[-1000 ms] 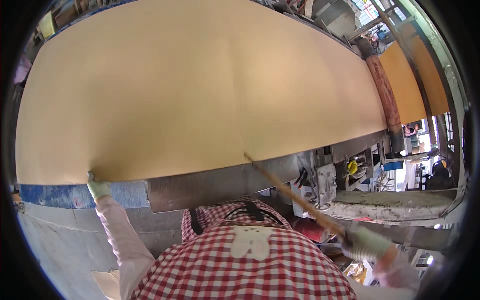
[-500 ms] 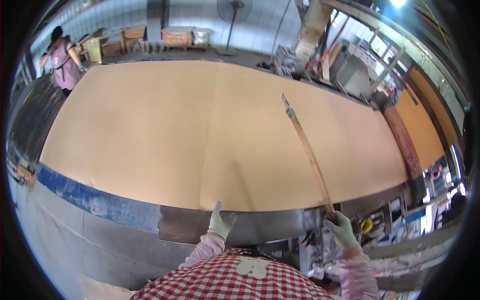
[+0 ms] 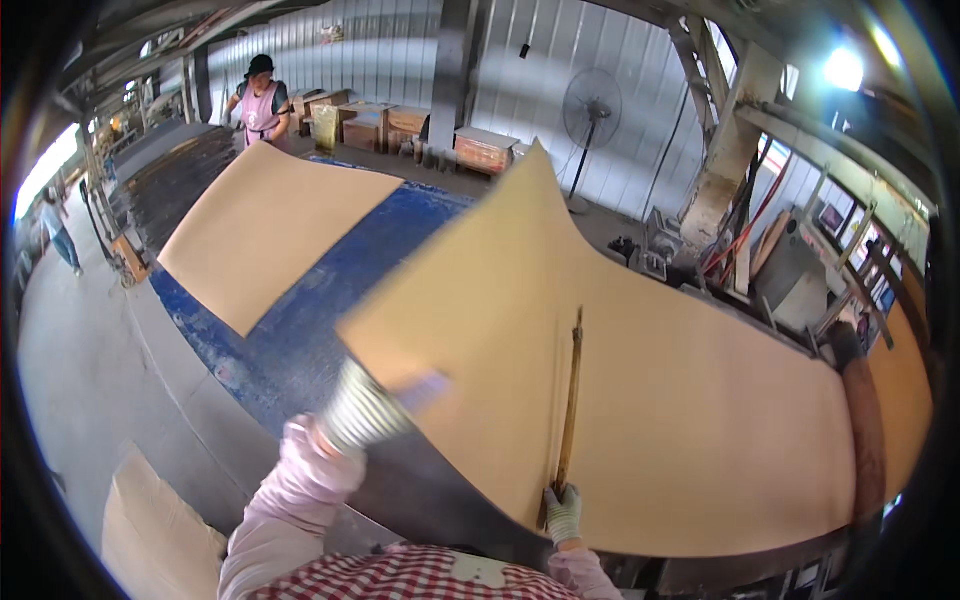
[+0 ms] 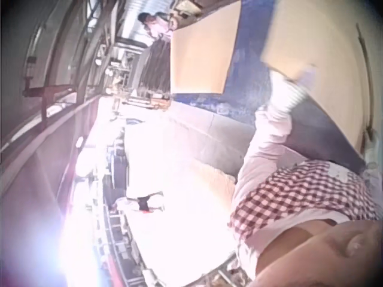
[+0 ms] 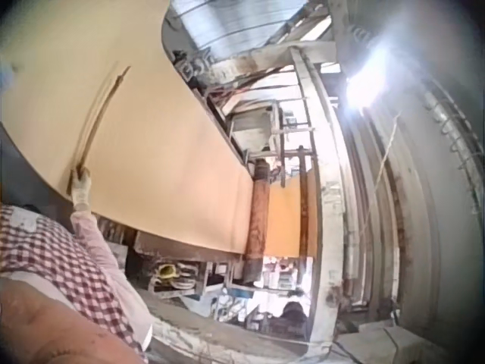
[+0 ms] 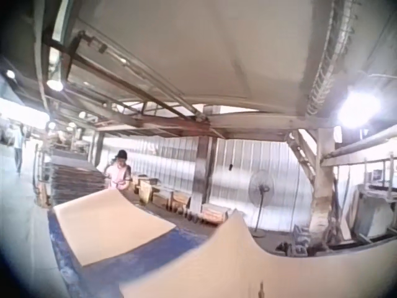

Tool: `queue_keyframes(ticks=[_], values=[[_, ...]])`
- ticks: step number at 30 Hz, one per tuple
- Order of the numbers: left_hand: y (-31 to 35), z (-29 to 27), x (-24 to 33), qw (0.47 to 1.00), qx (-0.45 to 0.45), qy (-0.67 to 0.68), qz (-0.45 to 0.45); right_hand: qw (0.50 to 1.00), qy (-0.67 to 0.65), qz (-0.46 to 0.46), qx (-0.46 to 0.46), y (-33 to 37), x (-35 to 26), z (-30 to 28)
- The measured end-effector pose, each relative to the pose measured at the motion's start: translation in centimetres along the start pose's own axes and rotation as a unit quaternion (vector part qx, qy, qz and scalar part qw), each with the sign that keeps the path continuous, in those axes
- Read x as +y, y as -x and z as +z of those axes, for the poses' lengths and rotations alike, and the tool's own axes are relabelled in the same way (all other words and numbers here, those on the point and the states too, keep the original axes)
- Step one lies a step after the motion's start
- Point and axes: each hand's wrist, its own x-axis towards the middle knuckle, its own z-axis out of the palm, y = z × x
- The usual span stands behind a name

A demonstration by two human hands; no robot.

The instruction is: Assisting in the manufacturing and cutting of large industrial sheets on a roller machine.

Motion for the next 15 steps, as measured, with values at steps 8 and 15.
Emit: queue_keyframes(ticks=[8, 15], values=[[13.4, -0.2, -10.2, 0.826, 0.089, 0.477, -0.286, 0.903, -0.354, 0.177, -0.166, -1.3, -10.0, -4.7], [23.3, 11.9, -13.3, 0.674, 0.060, 0.444, -0.587, 0.953, -0.195, 0.183, -0.142, 2.5, -11.4, -6.3]])
